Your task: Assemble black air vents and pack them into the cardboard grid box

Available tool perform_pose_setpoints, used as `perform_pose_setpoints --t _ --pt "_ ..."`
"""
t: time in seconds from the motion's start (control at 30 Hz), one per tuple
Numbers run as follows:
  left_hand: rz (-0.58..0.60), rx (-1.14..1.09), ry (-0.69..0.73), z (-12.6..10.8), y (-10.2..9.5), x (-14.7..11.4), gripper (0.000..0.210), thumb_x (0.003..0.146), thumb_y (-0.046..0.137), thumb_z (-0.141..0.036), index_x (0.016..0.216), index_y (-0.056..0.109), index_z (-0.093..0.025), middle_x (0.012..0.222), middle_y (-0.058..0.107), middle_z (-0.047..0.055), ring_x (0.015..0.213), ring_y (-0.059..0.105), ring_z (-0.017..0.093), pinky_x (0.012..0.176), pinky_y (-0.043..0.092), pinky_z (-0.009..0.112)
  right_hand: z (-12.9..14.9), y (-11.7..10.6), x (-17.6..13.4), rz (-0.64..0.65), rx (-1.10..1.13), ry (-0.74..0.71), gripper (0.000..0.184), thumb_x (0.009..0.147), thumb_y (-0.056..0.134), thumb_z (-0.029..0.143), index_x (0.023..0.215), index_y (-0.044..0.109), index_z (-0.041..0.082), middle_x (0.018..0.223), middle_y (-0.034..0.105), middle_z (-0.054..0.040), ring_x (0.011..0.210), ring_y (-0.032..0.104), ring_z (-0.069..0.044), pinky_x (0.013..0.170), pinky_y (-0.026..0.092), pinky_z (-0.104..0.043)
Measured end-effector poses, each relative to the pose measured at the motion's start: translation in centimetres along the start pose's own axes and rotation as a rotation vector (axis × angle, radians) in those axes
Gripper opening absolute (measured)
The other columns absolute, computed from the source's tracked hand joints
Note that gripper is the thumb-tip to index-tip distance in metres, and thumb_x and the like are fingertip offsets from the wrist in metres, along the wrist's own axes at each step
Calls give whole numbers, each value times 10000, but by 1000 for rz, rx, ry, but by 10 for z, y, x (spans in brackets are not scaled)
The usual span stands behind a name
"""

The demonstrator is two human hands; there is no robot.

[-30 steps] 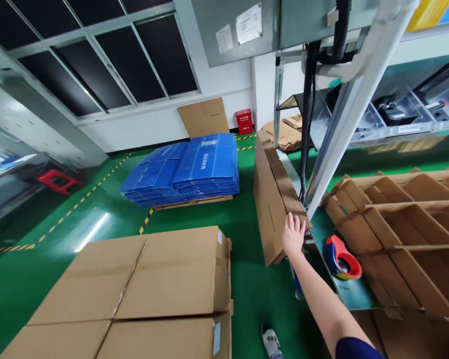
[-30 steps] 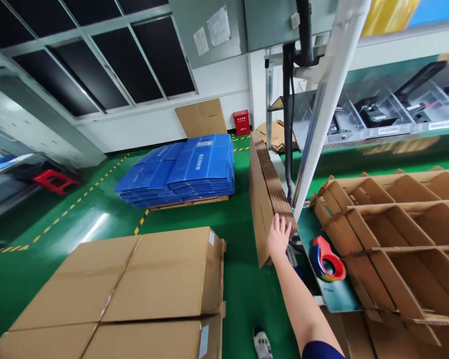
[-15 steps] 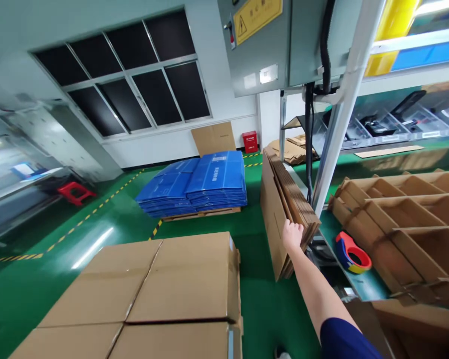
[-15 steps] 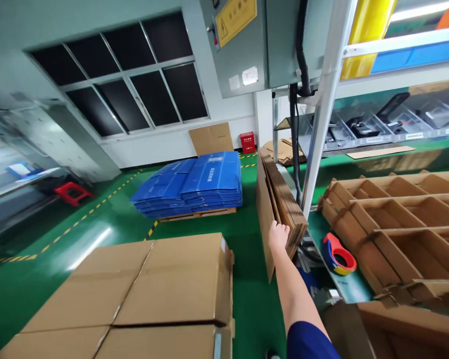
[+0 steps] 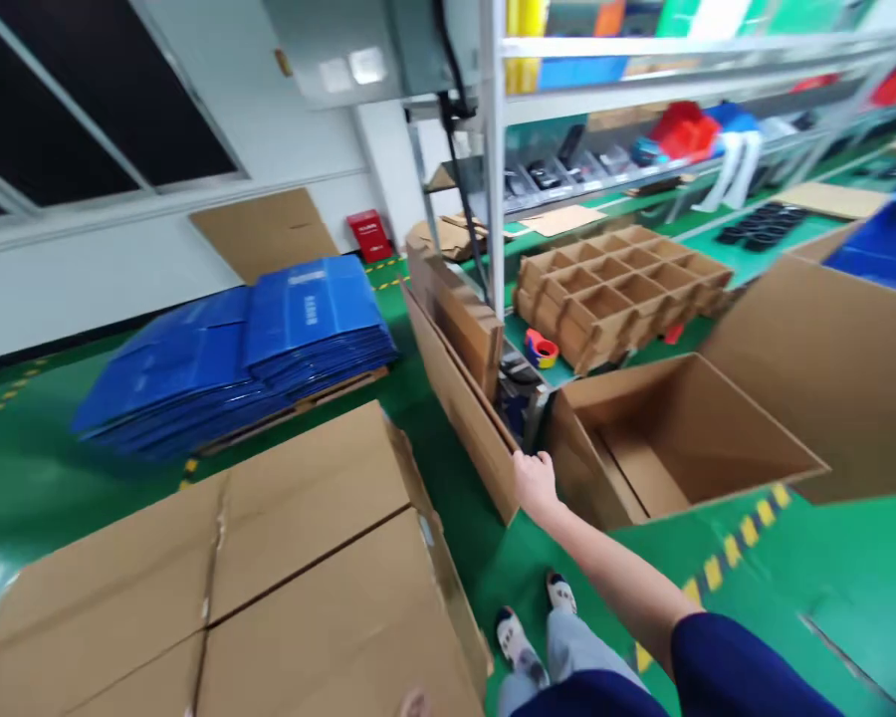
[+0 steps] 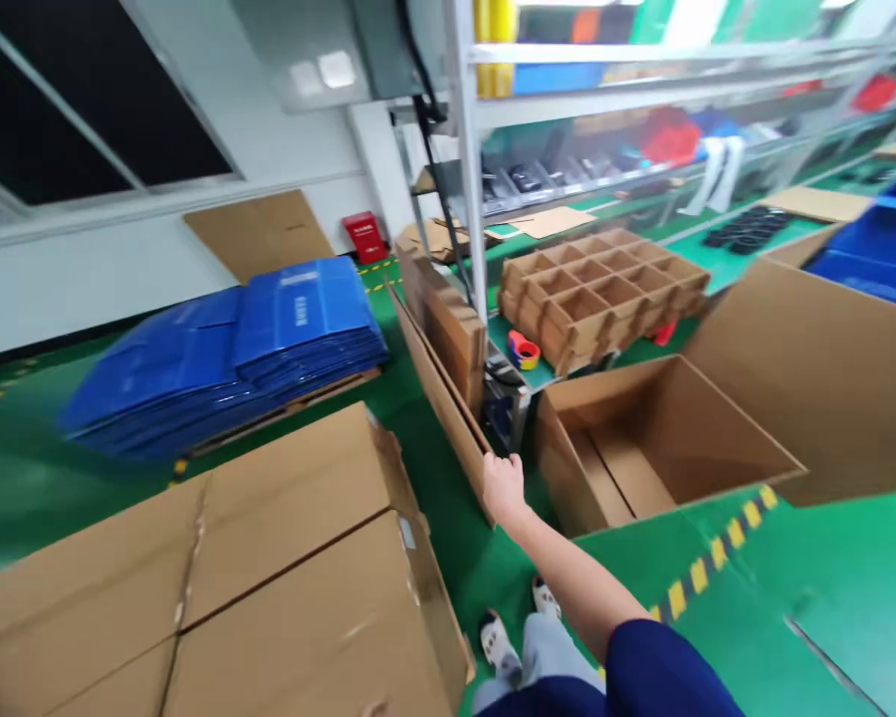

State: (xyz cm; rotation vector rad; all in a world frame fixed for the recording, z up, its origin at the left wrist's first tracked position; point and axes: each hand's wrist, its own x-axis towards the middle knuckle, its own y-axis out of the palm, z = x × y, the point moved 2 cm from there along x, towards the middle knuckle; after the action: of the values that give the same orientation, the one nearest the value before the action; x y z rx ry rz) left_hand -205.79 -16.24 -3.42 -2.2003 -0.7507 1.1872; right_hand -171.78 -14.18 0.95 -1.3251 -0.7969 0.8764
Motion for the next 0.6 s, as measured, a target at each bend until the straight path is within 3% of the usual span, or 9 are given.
perform_pose_setpoints --t 0.07,0.17,0.33,0.47,0.6 --pt "-5 -3 70 -20 6 0 436 880 639 -480 1268 589 -286 1158 679 98 1065 666 268 822 607 444 -15 -9 -56 26 0 25 361 783 504 8 1117 584 120 867 706 -70 861 637 -201 1025 250 -361" --pt "-124 -67 162 -60 3 17 367 936 479 -395 1234 618 -232 1087 723 138 1038 701 291 883 609 479 -42 -20 -137 49 25 38 314 799 473 -12 1033 610 145 851 708 -62 861 641 -199 999 281 -360" --pt "-259 -61 357 -135 13 36 421 934 380 -233 1303 569 -162 1318 642 145 1218 616 225 1099 482 416 -117 -19 -271 -52 15 20 362 818 421 -25 1037 633 170 928 711 -67 902 632 -200 995 325 -368" --pt "-291 57 603 -192 47 5 493 920 394 -176 1403 494 -168 1431 555 127 1377 462 225 1217 329 441 -198 -12 -402 -143 -6 46 398 795 440 -27 1073 642 175 929 709 -46 898 626 -189 990 352 -360" --pt "-310 347 905 -251 88 -47 550 914 430 -170 1463 428 -164 1509 475 140 1466 329 282 1198 318 498 -289 -20 -551 -106 -21 223 404 785 443 -21 1032 669 205 963 721 -50 918 630 -190 1018 343 -366"
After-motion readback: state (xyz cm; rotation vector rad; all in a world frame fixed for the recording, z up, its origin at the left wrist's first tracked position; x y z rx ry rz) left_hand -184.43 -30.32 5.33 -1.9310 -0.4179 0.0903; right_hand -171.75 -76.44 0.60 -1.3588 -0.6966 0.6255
